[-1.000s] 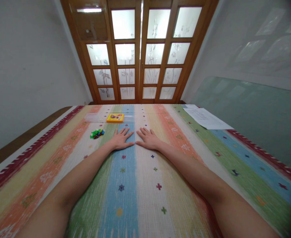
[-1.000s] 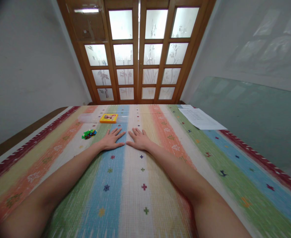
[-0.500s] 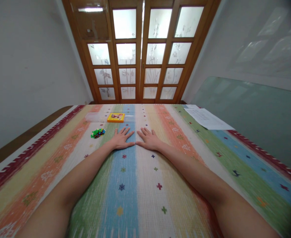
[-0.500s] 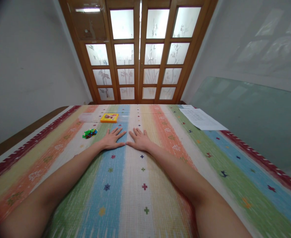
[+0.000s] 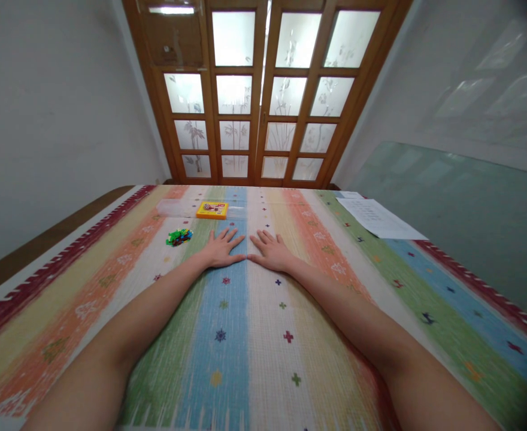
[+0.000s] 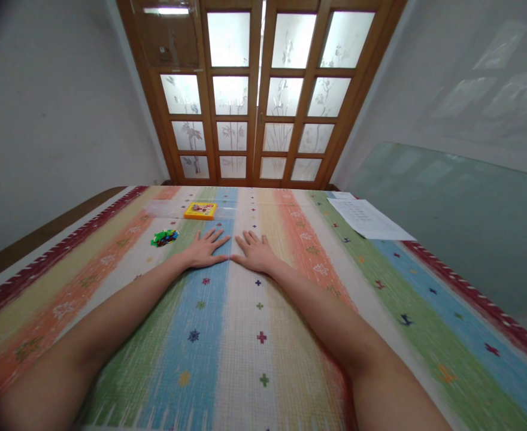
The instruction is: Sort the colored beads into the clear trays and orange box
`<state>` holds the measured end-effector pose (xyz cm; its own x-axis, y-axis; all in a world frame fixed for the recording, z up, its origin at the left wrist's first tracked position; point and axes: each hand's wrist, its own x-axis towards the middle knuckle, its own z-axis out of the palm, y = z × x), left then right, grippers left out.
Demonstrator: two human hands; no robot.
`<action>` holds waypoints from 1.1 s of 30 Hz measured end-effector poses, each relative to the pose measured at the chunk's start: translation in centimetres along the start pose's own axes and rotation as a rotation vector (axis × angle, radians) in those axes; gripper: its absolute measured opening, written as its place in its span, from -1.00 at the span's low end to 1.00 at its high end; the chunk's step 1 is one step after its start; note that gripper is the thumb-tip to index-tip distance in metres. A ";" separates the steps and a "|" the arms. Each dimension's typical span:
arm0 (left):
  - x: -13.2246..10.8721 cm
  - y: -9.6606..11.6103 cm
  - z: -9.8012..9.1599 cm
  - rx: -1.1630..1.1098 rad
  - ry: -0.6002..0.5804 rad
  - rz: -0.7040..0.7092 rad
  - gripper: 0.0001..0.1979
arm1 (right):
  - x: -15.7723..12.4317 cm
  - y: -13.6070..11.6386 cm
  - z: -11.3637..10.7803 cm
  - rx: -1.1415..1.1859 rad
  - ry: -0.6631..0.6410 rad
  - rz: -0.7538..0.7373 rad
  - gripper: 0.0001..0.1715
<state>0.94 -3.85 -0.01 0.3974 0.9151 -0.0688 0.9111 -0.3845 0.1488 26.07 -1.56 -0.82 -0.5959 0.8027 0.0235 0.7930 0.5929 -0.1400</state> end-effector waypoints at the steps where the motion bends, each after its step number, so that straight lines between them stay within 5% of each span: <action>1: 0.0 0.0 0.0 0.003 0.002 0.000 -0.08 | 0.0 0.0 0.0 -0.002 -0.002 0.001 0.10; 33: -0.1 -0.1 0.0 -0.015 0.040 0.015 -0.14 | 0.0 -0.2 -0.3 -0.002 -0.001 0.002 0.09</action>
<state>0.81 -3.90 -0.03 0.4064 0.9133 -0.0271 0.9030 -0.3969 0.1647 25.98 -1.68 -0.54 -0.5942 0.8040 0.0226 0.7946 0.5911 -0.1385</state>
